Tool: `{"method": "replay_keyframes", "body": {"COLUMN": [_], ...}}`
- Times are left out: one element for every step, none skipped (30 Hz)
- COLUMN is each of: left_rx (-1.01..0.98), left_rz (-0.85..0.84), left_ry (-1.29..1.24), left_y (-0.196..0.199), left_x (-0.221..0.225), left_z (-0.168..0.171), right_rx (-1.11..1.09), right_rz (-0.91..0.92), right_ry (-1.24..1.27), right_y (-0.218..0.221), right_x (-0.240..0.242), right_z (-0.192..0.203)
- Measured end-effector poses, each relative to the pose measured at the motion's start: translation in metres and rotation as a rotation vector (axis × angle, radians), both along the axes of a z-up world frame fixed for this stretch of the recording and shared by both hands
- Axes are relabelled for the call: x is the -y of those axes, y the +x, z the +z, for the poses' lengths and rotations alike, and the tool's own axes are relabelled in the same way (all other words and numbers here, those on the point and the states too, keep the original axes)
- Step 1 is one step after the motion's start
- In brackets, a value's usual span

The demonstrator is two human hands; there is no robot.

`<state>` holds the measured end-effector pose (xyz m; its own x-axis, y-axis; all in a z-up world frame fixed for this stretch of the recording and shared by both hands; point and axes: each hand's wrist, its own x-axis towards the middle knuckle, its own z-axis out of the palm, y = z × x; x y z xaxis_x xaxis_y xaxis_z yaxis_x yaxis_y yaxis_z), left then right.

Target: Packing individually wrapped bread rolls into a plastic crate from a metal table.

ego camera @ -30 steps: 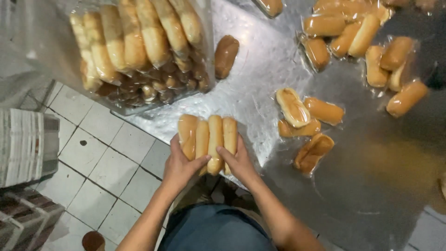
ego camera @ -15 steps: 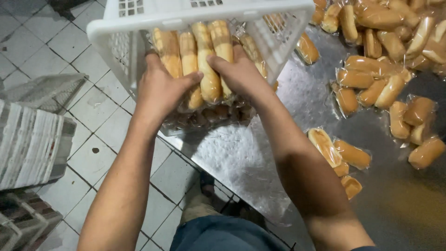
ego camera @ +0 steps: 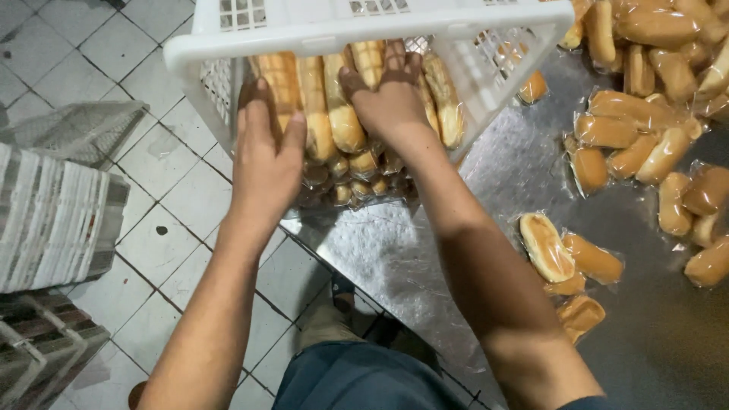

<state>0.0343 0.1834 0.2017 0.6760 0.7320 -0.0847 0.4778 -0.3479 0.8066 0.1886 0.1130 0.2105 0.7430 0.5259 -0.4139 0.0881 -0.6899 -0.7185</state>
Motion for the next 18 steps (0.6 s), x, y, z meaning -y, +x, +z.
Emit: {"method": "replay_keyframes", "body": {"left_rx": [0.179,0.178,0.373,0.568,0.568,0.490,0.409,0.409,0.244,0.077,0.081,0.077,0.068,0.068,0.112,0.156,0.157,0.238], "left_rz": [-0.006,-0.005,0.044,0.092,0.093,0.141,0.186,0.186,0.178,0.168,0.174,0.193,0.208,0.210,0.210,0.211,0.212,0.360], "left_ry": [0.087,0.088,0.139,0.190,0.192,0.341,0.487,0.488,0.581,0.672,0.673,0.727,0.777,0.775,0.734,0.693,0.692,0.428], "left_y": [-0.008,-0.019,-0.030,-0.041,-0.046,-0.052,-0.058,-0.055,-0.055,-0.055,-0.050,-0.045,-0.042,-0.042,-0.041,-0.041,-0.039,-0.037], "left_x": [0.003,0.016,0.028,0.040,0.042,0.044,0.046,0.040,0.036,0.032,0.026,0.020,0.016,0.016,0.017,0.017,0.022,0.027], "left_z": [-0.012,-0.027,-0.041,-0.055,-0.079,-0.103,-0.128,-0.142,-0.157,-0.172,-0.180,-0.188,-0.196,-0.191,-0.185,-0.180,-0.171,-0.163], "right_rx": [-0.031,-0.032,-0.006,0.020,0.020,0.039,0.058,0.058,0.058,0.058,0.064,0.043,0.018,0.019,0.024,0.030,0.031,0.034], "right_rz": [-0.011,-0.009,0.008,0.025,0.027,0.039,0.049,0.048,0.046,0.043,0.048,0.040,0.030,0.032,0.021,0.010,0.010,0.018], "right_ry": [-0.010,-0.009,0.003,0.015,0.016,0.028,0.040,0.040,0.047,0.055,0.056,0.045,0.031,0.028,0.035,0.042,0.041,0.027], "right_y": [-0.003,-0.003,-0.001,0.000,0.002,0.003,0.005,0.007,0.008,0.009,0.007,0.006,0.003,0.003,0.004,0.004,0.005,0.005], "right_x": [0.000,0.000,-0.001,-0.003,-0.004,-0.005,-0.005,-0.006,-0.006,-0.006,-0.005,-0.004,-0.001,-0.001,-0.001,0.000,0.000,-0.001], "right_z": [0.004,0.000,-0.003,-0.007,-0.010,-0.014,-0.017,-0.019,-0.022,-0.024,-0.019,-0.014,-0.010,-0.010,-0.010,-0.010,-0.010,-0.010]}}
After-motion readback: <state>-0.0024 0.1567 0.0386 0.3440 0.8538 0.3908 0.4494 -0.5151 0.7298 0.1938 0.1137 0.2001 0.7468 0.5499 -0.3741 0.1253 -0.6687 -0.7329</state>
